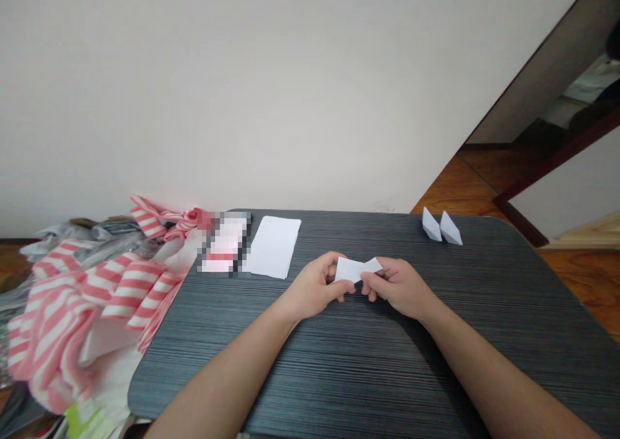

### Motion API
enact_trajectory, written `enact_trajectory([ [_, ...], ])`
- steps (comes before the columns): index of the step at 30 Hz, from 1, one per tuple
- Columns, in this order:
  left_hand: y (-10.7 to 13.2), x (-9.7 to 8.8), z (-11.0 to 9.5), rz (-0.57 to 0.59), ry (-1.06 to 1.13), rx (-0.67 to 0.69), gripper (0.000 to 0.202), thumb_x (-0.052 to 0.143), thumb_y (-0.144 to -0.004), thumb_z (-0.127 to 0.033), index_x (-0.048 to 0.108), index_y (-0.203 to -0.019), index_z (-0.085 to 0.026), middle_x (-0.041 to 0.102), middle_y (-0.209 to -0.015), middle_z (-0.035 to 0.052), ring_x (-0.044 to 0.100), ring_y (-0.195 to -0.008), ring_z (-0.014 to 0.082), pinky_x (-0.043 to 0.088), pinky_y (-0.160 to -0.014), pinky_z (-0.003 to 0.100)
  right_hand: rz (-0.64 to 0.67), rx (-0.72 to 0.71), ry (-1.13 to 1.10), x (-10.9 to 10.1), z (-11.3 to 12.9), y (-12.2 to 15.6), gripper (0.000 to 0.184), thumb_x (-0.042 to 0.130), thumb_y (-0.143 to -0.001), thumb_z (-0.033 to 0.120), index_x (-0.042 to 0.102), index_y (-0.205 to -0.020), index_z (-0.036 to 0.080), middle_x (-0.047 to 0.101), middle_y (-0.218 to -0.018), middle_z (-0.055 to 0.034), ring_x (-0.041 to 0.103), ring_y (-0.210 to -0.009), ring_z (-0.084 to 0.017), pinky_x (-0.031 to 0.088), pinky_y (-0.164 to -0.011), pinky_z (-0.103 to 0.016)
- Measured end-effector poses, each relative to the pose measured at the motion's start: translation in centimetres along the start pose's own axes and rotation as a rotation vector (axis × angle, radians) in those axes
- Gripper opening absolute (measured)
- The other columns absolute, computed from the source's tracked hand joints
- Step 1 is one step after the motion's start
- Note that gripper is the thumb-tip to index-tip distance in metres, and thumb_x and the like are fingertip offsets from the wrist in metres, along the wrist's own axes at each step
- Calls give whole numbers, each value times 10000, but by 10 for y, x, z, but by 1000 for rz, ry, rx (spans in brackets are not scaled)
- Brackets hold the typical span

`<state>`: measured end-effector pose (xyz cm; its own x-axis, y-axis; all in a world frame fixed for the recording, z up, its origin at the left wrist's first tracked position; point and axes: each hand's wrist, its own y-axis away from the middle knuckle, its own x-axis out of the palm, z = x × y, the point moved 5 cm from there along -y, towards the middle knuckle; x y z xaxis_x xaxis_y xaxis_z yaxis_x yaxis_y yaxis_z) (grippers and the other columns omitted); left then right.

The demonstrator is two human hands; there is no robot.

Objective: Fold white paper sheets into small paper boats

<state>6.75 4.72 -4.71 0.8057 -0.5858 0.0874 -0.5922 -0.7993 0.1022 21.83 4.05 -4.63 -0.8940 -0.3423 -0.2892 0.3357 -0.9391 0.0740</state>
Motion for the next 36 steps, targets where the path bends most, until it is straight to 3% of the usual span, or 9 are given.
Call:
enact_trajectory([
  [7,1,1,-2,-12,6,32,263,624,-768,-191,478,-983,-149,605,-775,19,553,-656,98,427,-563,211,36,72,-68,4,-7,-1,245,571,-828,329,621,-683,138,608,-524,-8,474,-397,-81,331,-391,-200],
  [12,1,5,-5,6,27,40,259,630,-763,-200,483,-971,-154,613,-785,23,568,-691,113,423,-567,213,65,81,-44,6,-5,-1,243,574,-824,316,641,-675,136,621,-533,-13,505,-420,-89,357,-409,-200],
  [20,2,-3,-3,-67,-35,5,262,608,-790,-270,526,-1005,-145,614,-773,25,541,-605,89,431,-568,221,-60,15,12,-3,-1,0,283,567,-832,346,629,-636,151,628,-540,-25,564,-476,-121,401,-456,-221],
  [36,2,-11,0,-131,-84,-6,174,585,-799,-291,534,-889,-151,620,-744,20,501,-547,76,401,-545,210,-116,4,-48,-10,-6,1,307,575,-830,396,621,-656,147,637,-587,-35,566,-483,-120,420,-468,-232],
])
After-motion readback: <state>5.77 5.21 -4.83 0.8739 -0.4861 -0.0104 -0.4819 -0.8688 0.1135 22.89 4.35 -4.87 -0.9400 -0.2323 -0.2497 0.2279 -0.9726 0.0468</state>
